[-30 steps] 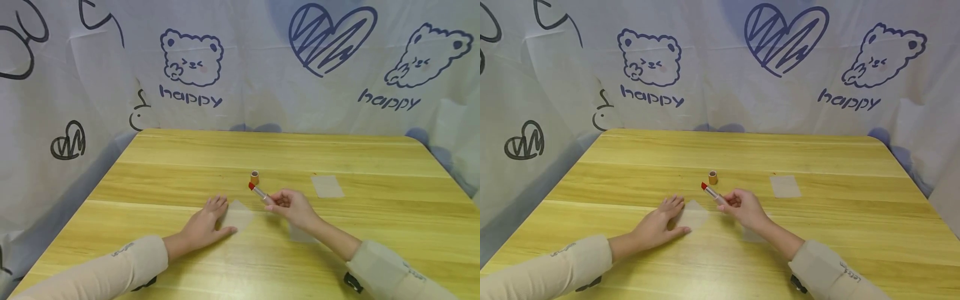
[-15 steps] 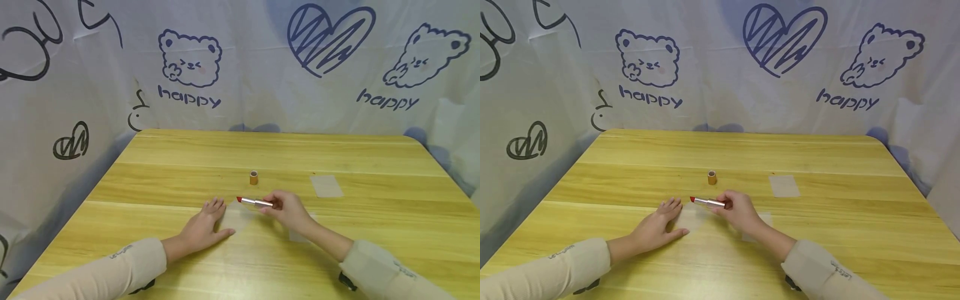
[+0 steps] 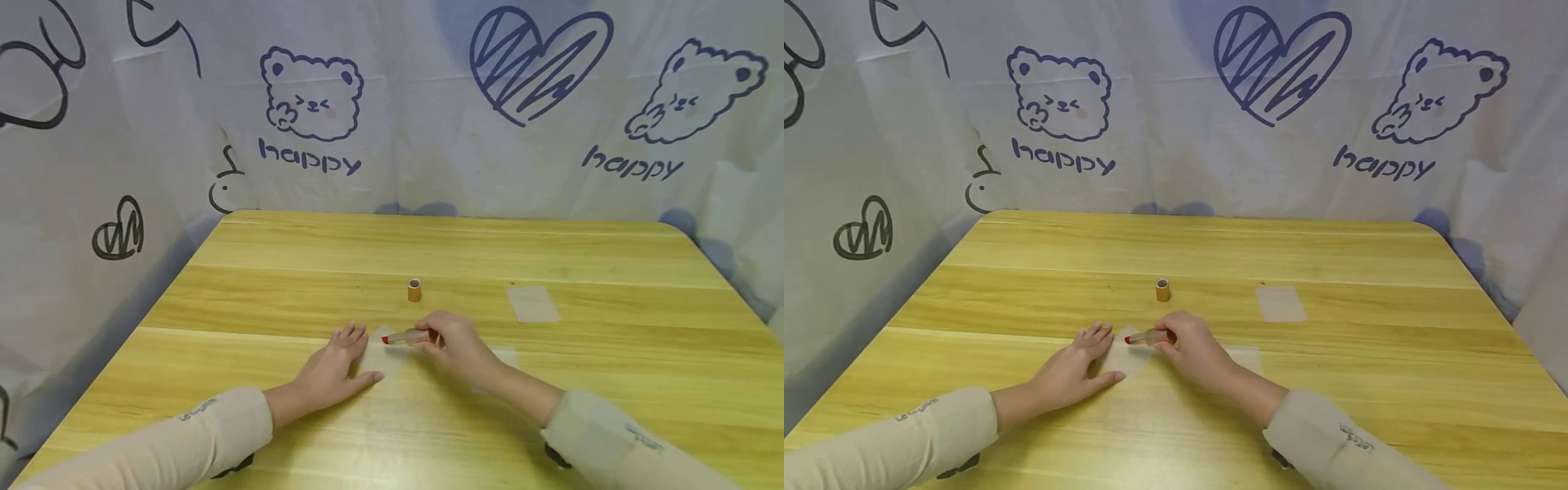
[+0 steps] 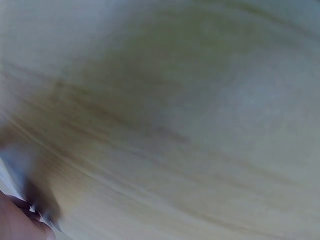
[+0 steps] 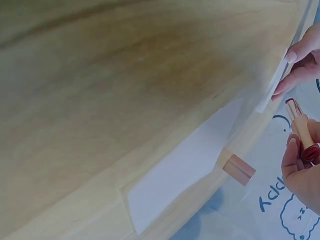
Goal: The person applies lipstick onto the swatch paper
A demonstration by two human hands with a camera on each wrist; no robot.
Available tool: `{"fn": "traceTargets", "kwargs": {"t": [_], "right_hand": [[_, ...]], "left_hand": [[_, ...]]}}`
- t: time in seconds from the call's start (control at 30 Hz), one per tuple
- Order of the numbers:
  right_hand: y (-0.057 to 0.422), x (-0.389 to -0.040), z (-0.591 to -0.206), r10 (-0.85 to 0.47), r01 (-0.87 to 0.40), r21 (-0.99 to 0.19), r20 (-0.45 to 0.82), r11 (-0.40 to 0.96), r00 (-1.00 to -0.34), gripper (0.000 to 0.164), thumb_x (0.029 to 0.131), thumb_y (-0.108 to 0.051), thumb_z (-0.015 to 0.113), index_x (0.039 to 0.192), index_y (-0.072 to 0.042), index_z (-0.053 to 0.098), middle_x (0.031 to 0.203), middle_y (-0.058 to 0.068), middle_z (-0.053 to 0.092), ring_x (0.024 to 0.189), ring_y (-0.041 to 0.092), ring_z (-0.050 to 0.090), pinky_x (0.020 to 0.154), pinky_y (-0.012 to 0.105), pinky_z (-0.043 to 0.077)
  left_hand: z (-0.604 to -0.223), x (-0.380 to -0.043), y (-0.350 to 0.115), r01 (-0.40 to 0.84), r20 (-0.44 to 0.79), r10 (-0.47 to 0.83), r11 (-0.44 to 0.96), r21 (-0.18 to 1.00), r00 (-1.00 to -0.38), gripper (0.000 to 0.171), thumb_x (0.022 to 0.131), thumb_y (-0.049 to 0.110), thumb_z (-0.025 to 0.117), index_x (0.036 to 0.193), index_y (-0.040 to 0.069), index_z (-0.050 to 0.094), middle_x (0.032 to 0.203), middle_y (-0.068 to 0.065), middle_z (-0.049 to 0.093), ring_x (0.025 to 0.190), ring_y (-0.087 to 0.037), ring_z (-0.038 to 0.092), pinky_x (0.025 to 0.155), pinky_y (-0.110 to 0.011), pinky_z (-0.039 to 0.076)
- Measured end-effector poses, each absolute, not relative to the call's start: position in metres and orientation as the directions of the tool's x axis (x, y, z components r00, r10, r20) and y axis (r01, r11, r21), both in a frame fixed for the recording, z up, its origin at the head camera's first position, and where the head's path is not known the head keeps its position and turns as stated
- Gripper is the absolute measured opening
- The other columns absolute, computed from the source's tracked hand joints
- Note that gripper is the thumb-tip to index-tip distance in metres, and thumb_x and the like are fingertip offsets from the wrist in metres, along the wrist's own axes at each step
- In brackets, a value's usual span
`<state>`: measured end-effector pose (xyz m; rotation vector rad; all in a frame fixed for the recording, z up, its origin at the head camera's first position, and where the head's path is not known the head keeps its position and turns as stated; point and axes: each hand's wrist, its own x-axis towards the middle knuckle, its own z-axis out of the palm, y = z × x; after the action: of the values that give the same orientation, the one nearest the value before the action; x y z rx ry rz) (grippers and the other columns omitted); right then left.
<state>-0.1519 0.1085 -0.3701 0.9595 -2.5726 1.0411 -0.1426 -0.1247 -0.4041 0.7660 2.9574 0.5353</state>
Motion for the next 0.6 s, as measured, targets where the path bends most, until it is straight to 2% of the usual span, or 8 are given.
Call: {"fn": "traceTargets", "kwargs": {"t": [0.27, 0.43, 0.6], "right_hand": [[0.101, -0.152, -0.369, -0.557, -0.707, -0.449, 0.435, 0.547, -0.708, 0.019, 0.079, -0.002, 0.070, 0.096, 0.003, 0.064, 0.096, 0.012, 0.067, 0.080, 0.016, 0.063, 0.068, 0.019, 0.053], [0.097, -0.153, -0.367, -0.579, -0.724, -0.413, 0.435, 0.553, -0.690, 0.018, 0.079, -0.002, 0.070, 0.096, 0.000, 0.065, 0.099, 0.010, 0.067, 0.088, 0.018, 0.064, 0.075, 0.023, 0.055], [0.095, -0.156, -0.368, -0.600, -0.743, -0.392, 0.439, 0.542, -0.669, 0.018, 0.079, -0.002, 0.070, 0.096, -0.001, 0.065, 0.098, 0.009, 0.068, 0.090, 0.019, 0.064, 0.075, 0.024, 0.055]], "left_hand": [[-0.404, -0.143, -0.123, 0.470, 0.062, 0.478, 0.819, 0.328, -0.876, 0.070, 0.086, 0.046, 0.061, 0.130, -0.007, 0.047, 0.141, -0.023, 0.040, 0.135, -0.037, 0.032, 0.111, -0.049, 0.026], [-0.404, -0.144, -0.123, 0.471, 0.069, 0.478, 0.815, 0.338, -0.876, 0.070, 0.086, 0.045, 0.061, 0.130, -0.008, 0.048, 0.141, -0.023, 0.041, 0.135, -0.038, 0.033, 0.111, -0.049, 0.026], [-0.403, -0.144, -0.122, 0.462, 0.056, 0.475, 0.810, 0.363, -0.878, 0.070, 0.086, 0.044, 0.061, 0.130, -0.008, 0.047, 0.141, -0.023, 0.040, 0.135, -0.038, 0.031, 0.111, -0.050, 0.026]]}}
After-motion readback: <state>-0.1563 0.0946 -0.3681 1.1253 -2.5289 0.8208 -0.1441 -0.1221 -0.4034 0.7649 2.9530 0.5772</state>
